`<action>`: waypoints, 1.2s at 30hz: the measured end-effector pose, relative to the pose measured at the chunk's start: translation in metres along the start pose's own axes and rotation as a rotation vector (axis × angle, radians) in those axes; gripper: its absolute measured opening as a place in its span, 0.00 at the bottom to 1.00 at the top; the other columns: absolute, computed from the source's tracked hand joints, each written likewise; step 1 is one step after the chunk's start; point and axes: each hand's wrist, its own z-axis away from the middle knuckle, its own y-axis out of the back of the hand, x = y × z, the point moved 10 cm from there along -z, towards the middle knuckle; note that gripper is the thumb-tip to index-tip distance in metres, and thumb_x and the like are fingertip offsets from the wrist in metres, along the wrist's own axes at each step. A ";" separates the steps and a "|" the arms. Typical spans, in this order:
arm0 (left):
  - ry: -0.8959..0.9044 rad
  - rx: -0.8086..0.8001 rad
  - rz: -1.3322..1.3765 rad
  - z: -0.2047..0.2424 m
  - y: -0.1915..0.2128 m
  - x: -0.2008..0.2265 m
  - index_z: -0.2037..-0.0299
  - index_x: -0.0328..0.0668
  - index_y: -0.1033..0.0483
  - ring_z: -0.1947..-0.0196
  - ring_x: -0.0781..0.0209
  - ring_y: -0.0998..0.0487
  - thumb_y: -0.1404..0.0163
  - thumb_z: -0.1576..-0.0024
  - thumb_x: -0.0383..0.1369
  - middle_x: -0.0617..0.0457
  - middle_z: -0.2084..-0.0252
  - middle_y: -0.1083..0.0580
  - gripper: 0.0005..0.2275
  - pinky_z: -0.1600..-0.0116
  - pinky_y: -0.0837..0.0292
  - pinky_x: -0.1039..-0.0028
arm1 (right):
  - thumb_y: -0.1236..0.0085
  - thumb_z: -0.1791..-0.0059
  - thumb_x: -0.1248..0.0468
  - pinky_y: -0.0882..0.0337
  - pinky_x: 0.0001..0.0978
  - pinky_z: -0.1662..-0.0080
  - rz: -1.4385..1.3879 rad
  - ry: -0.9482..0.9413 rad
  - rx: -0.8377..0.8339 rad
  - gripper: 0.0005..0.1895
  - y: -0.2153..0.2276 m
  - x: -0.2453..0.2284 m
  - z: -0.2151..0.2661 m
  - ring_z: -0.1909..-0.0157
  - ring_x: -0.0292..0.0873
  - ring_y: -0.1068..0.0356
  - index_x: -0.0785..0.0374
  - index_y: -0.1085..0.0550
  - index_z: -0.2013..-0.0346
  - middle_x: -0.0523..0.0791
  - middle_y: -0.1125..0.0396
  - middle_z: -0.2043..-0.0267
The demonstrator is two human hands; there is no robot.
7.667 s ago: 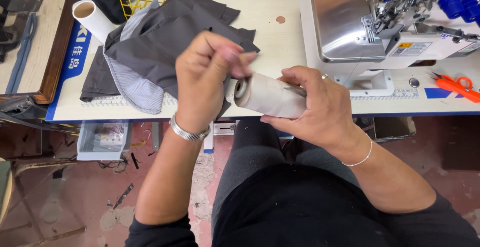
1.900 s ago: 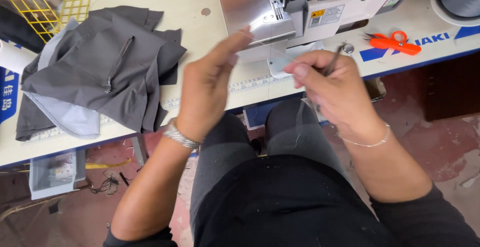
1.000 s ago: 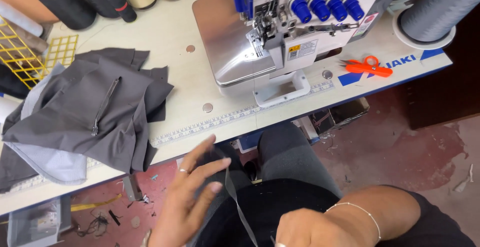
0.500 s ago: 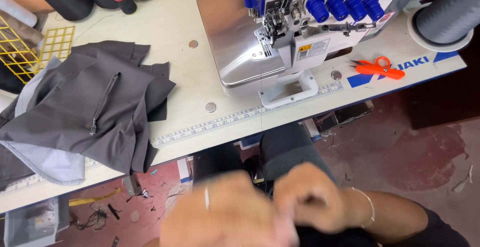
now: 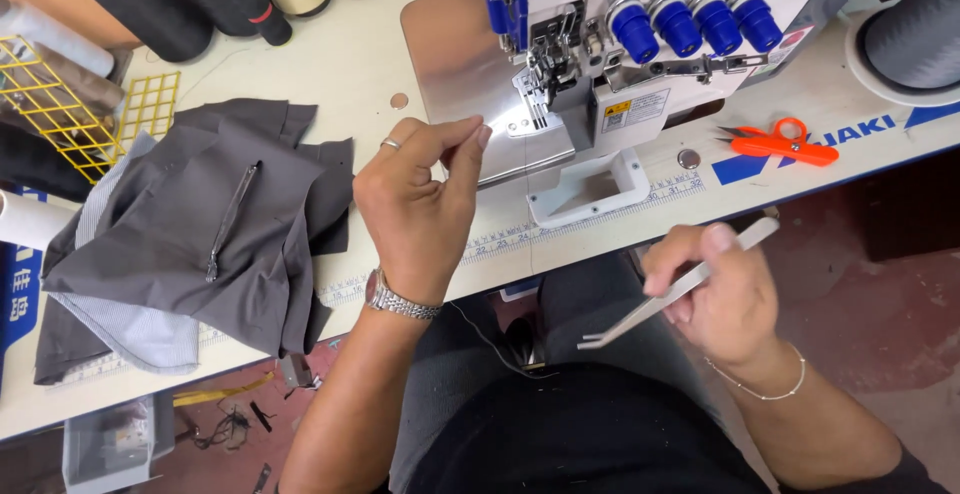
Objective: Using tweezers and a metal probe to thread and adjust the internal components of an industrial sewing machine.
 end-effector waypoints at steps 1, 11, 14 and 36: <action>-0.004 0.003 -0.004 -0.001 -0.003 0.002 0.64 0.43 0.19 0.73 0.67 0.28 0.40 0.40 0.24 0.57 0.75 0.27 0.03 0.65 0.32 0.77 | 0.72 0.38 0.52 0.46 0.21 0.83 -0.077 0.105 0.049 0.31 0.003 -0.016 -0.004 0.87 0.33 0.47 0.63 0.30 0.77 0.41 0.48 0.90; 0.187 -0.081 0.142 -0.004 -0.035 -0.008 0.74 0.42 0.27 0.73 0.67 0.33 0.45 0.44 0.27 0.58 0.75 0.31 0.07 0.66 0.38 0.76 | 0.48 0.43 0.66 0.25 0.25 0.71 0.228 0.318 0.213 0.10 0.019 -0.041 -0.022 0.74 0.42 0.27 0.68 0.37 0.52 0.55 0.29 0.65; 0.164 -0.072 0.155 -0.006 -0.040 -0.008 0.74 0.42 0.29 0.73 0.67 0.34 0.46 0.43 0.26 0.57 0.76 0.33 0.08 0.66 0.38 0.75 | 0.47 0.43 0.64 0.29 0.35 0.53 0.555 0.623 0.210 0.08 0.005 -0.067 -0.017 0.64 0.43 0.30 0.67 0.32 0.55 0.45 0.31 0.75; -0.139 -0.057 -0.333 -0.011 -0.083 -0.012 0.69 0.41 0.34 0.78 0.53 0.38 0.49 0.44 0.26 0.53 0.71 0.36 0.06 0.76 0.46 0.65 | 0.44 0.47 0.70 0.15 0.27 0.60 0.318 0.369 0.167 0.12 0.030 -0.009 -0.024 0.62 0.45 0.19 0.73 0.32 0.52 0.55 0.25 0.61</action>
